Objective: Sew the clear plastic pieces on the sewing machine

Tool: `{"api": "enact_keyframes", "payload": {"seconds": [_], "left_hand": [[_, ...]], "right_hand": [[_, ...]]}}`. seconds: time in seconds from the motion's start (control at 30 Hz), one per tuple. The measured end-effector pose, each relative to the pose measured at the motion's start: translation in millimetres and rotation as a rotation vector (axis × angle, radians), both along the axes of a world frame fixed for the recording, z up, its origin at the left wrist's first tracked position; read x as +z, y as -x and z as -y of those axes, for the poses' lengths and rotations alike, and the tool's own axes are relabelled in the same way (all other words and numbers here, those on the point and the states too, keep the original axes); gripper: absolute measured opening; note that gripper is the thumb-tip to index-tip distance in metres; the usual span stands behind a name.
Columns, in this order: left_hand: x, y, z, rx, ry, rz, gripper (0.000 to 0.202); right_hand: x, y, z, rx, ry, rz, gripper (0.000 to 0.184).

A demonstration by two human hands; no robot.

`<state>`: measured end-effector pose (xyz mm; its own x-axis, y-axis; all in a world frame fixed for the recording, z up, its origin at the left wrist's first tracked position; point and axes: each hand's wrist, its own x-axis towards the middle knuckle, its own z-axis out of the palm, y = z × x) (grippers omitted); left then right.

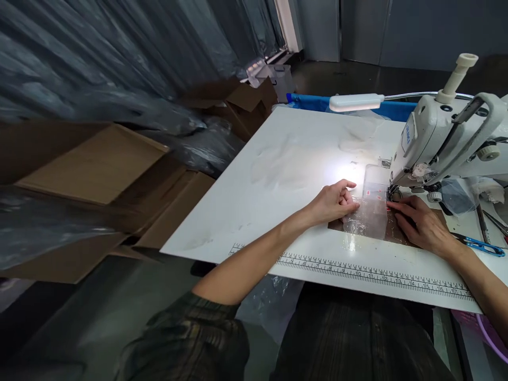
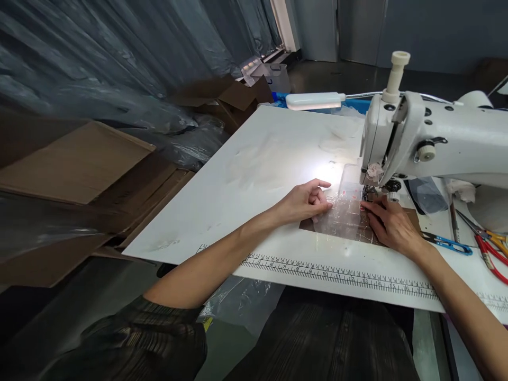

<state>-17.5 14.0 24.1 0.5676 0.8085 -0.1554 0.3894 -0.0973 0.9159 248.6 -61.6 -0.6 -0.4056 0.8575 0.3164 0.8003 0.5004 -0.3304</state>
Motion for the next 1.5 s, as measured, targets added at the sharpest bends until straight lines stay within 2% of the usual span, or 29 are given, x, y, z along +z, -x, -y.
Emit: {"api": "enact_keyframes", "payload": {"seconds": [0.13,0.27,0.43,0.73,1.0,1.13,1.3,1.5], "left_hand": [[-2.0,0.2,-1.8,0.011,0.033,-0.008,0.042],[-4.5,1.0,-2.0,-0.014,0.04,0.007,0.046],[-2.5,0.8,1.2,-0.043,-0.026,-0.061,0.047],[-0.2,1.3,3.2,-0.088,-0.071,-0.078,0.045],[-0.6,2.1,1.8,-0.08,-0.056,-0.065,0.048],[-1.7,2.1,1.6,-0.079,-0.075,-0.062,0.048],[-1.7,3.0,1.9,-0.104,-0.072,-0.062,0.05],[2.4,2.6,3.1,-0.072,-0.065,-0.08,0.045]], "right_hand": [[-2.0,-1.5,7.3,0.033,0.034,-0.106,0.038],[-7.5,-0.3,7.8,0.094,-0.05,-0.044,0.038],[-11.3,3.8,7.4,0.067,-0.115,0.003,0.038],[-6.5,5.7,9.9,0.034,-0.049,-0.019,0.038],[7.5,-1.2,16.5,0.014,0.155,-0.167,0.04],[11.0,-2.8,18.1,0.055,0.172,-0.151,0.038],[10.5,-2.4,17.1,0.01,0.185,-0.175,0.038],[10.0,-0.9,16.5,-0.009,0.161,-0.172,0.037]]}}
